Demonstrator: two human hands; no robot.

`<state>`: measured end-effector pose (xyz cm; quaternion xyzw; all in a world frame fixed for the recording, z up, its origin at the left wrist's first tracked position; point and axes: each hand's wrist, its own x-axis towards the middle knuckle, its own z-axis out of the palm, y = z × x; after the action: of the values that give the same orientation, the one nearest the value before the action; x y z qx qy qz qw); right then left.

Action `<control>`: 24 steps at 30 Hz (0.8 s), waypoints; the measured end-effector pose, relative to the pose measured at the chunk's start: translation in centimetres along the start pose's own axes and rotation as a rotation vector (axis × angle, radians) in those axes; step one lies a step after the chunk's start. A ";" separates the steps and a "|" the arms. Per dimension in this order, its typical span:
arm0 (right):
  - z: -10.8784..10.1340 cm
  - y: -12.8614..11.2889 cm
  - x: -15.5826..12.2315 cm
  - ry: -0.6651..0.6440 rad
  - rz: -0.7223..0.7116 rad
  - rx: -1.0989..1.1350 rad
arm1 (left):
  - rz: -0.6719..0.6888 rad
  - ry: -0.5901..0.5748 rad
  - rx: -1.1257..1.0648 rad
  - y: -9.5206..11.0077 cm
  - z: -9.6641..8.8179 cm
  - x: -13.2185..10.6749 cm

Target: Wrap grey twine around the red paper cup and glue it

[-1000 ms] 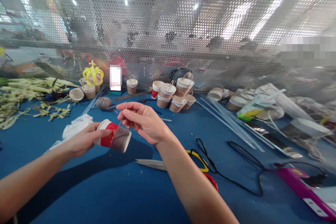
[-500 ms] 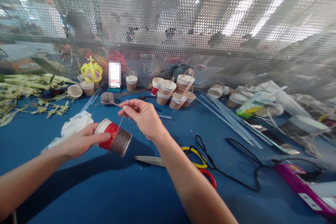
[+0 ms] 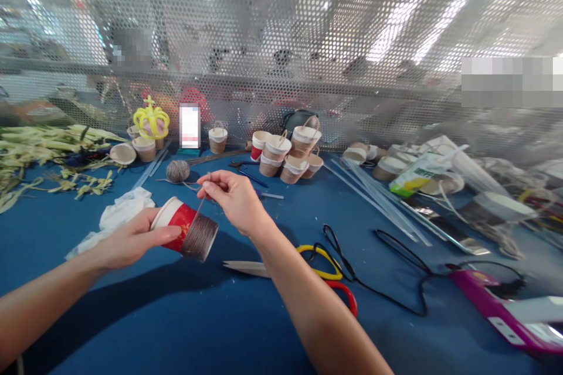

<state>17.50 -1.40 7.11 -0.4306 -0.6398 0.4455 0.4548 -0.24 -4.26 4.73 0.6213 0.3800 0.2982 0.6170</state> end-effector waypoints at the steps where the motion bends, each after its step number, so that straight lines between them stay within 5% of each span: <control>1: 0.0 0.1 0.0 -0.010 0.001 -0.001 | 0.009 -0.003 0.009 0.0 0.0 -0.1; 14: 0.7 0.4 -0.3 -0.086 -0.026 -0.064 | 0.190 -0.006 0.192 0.4 0.5 -0.9; 24: 0.9 0.3 -0.5 -0.112 -0.032 -0.107 | 0.500 0.084 0.446 0.6 0.5 -0.9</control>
<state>16.77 -1.93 6.51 -0.4183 -0.6939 0.4267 0.4019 -0.19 -5.24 5.40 0.8021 0.2966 0.3752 0.3576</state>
